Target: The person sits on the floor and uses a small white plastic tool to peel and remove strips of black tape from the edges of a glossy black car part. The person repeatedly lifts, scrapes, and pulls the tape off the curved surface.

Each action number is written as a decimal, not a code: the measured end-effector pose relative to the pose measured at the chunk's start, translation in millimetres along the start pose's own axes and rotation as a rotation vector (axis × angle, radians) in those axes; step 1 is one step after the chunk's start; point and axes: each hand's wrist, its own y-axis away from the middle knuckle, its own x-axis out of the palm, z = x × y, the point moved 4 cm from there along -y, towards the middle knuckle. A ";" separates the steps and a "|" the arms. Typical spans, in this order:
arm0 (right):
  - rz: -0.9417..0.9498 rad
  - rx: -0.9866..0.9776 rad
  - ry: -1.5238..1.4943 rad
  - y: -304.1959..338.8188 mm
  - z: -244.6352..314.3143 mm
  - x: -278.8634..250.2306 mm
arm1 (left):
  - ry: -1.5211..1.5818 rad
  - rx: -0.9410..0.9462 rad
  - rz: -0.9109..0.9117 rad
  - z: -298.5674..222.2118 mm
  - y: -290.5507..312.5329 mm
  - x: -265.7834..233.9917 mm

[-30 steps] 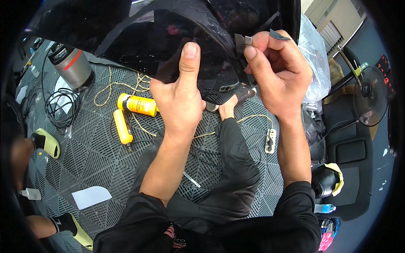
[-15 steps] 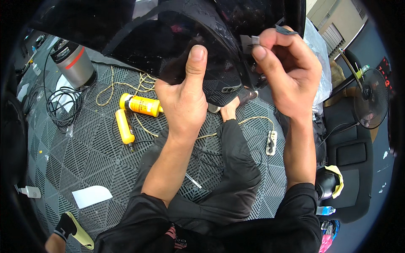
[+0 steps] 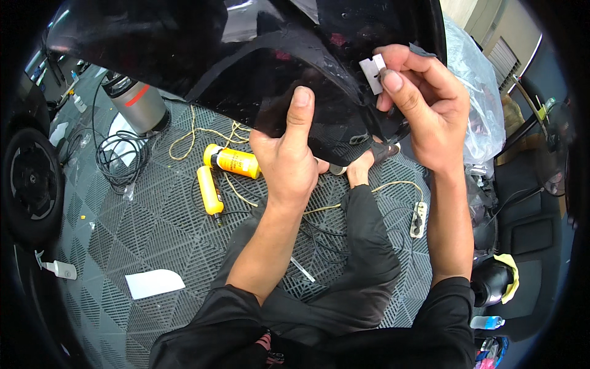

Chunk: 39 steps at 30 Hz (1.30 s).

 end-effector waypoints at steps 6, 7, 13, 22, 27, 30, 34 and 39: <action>0.093 -0.042 -0.019 -2.3 -3.4 0.8 | 0.053 0.002 -0.039 -16.7 -7.2 -6.1; 0.095 -0.056 0.006 -1.5 -5.2 0.6 | 0.046 0.019 -0.028 -18.0 -7.7 -5.2; -0.181 -0.089 -0.182 18.9 -23.1 -10.7 | -0.018 0.016 0.043 -16.1 -14.2 2.4; -0.287 -0.067 0.120 26.6 -21.8 -13.6 | -0.016 -0.033 0.086 -10.9 -19.0 16.9; -0.245 -0.140 0.261 16.3 -13.7 -8.6 | -0.003 -0.022 0.187 -10.7 -16.8 24.1; -0.262 -0.077 0.213 15.5 -15.5 -10.7 | 0.011 -0.029 0.223 -11.2 -14.3 23.5; -0.231 -0.107 0.231 16.5 -15.8 -11.2 | 0.025 -0.026 0.236 -10.5 -14.6 20.6; -0.223 -0.155 0.258 17.3 -15.9 -10.8 | 0.042 -0.020 0.245 -8.0 -17.0 19.9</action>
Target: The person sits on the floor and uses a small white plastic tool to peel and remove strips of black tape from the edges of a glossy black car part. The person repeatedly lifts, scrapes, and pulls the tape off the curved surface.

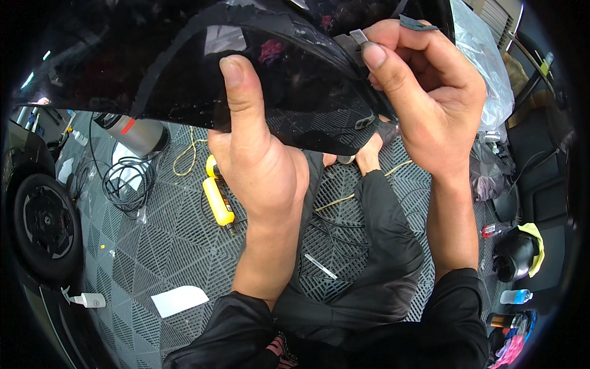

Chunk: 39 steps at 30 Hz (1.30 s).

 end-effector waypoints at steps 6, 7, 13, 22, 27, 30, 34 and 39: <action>0.021 -0.043 -0.025 -0.9 0.1 1.1 | -0.017 0.008 -0.030 0.6 1.0 0.6; 0.016 -0.047 -0.015 -0.9 0.3 1.4 | -0.035 0.010 -0.038 0.0 1.4 0.8; 0.037 -0.080 0.003 -2.8 2.0 3.5 | -0.006 -0.019 -0.020 -2.9 2.5 4.7; 0.057 -0.107 -0.025 -4.3 0.7 6.2 | -0.102 -0.041 -0.123 -3.8 4.1 2.6; 0.031 -0.101 -0.019 -2.7 0.1 7.8 | -0.029 0.001 -0.075 -1.5 -0.2 1.3; 0.023 -0.137 0.076 -1.2 2.0 7.5 | -0.026 0.001 -0.046 -2.2 0.5 1.4; 0.016 -0.173 0.106 0.5 5.1 7.9 | -0.028 -0.009 -0.025 -4.6 3.4 2.8; 0.065 -0.216 0.168 -2.2 9.3 6.3 | -0.022 0.001 -0.009 -4.8 3.3 2.7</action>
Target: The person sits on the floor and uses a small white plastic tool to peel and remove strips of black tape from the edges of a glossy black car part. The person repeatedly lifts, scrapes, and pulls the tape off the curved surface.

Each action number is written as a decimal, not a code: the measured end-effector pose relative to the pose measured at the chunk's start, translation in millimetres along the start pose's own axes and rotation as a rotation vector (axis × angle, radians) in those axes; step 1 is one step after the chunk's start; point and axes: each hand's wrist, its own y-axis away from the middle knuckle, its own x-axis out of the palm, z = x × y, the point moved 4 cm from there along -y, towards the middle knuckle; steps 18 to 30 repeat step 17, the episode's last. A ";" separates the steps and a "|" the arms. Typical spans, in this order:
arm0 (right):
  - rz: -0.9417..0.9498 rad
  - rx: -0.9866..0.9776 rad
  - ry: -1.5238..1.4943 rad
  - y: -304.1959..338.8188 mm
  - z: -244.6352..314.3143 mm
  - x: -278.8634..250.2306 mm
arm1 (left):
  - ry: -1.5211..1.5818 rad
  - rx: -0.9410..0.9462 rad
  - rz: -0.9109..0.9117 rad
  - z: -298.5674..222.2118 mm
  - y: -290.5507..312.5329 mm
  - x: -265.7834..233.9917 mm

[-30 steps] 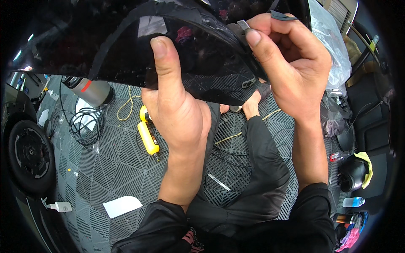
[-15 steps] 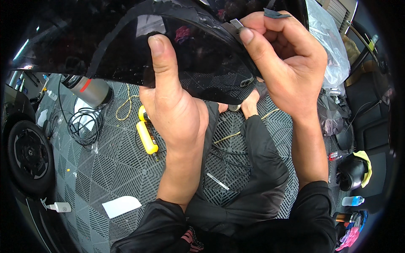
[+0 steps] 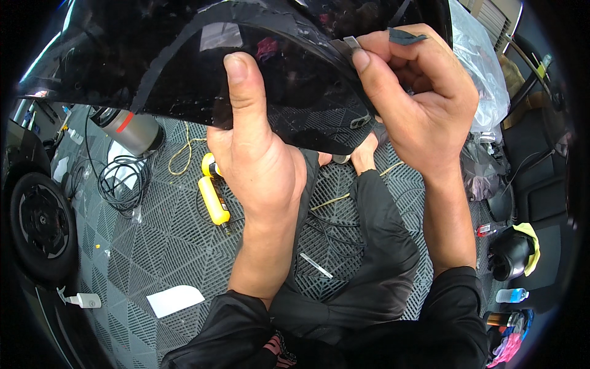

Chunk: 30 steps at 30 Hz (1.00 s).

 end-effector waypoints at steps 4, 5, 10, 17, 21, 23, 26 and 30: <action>0.018 -0.016 0.001 -2.3 -2.1 -1.8 | 0.001 -0.001 0.006 0.9 -0.3 0.4; 0.025 -0.016 0.009 -2.3 -2.1 -2.8 | -0.002 0.000 0.008 1.0 -0.5 0.4; -0.001 -0.007 0.022 0.3 -2.1 -2.5 | -0.021 -0.007 0.029 1.3 0.2 0.2; -0.003 -0.020 -0.024 1.5 -7.5 -1.9 | -0.031 0.034 0.012 4.0 -1.8 -5.3; -0.003 -0.020 -0.024 1.5 -7.5 -1.9 | -0.031 0.034 0.012 4.0 -1.8 -5.3; -0.003 -0.020 -0.024 1.5 -7.5 -1.9 | -0.031 0.034 0.012 4.0 -1.8 -5.3; -0.003 -0.020 -0.024 1.5 -7.5 -1.9 | -0.031 0.034 0.012 4.0 -1.8 -5.3; -0.003 -0.020 -0.024 1.5 -7.5 -1.9 | -0.031 0.034 0.012 4.0 -1.8 -5.3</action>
